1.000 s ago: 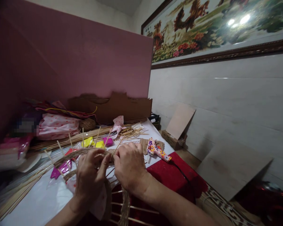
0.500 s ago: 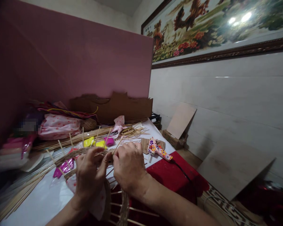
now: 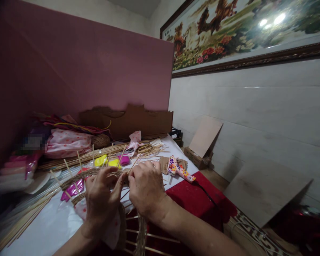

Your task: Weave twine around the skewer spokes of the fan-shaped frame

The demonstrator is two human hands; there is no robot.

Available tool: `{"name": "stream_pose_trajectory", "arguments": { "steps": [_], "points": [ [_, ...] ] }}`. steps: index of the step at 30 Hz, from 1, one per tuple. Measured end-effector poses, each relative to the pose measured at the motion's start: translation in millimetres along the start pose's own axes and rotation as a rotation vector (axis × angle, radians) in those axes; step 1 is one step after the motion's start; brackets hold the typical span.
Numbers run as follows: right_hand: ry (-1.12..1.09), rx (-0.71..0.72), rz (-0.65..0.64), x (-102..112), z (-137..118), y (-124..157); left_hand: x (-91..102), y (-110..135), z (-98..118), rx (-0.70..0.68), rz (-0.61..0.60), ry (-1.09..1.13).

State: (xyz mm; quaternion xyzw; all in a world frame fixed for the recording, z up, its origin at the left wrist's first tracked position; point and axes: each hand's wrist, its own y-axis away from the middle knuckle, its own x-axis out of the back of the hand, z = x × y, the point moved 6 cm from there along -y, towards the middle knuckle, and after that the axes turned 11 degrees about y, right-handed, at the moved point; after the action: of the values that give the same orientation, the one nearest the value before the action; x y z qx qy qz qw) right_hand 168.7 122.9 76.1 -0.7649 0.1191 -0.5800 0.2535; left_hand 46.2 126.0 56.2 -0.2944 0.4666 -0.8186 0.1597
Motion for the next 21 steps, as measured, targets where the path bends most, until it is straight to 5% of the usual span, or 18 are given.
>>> {"name": "stream_pose_trajectory", "arguments": {
  "steps": [21],
  "points": [
    [0.025,-0.044,0.297,33,20,2,-4.1,1,-17,0.155,0.000,-0.004]
  ]
}}
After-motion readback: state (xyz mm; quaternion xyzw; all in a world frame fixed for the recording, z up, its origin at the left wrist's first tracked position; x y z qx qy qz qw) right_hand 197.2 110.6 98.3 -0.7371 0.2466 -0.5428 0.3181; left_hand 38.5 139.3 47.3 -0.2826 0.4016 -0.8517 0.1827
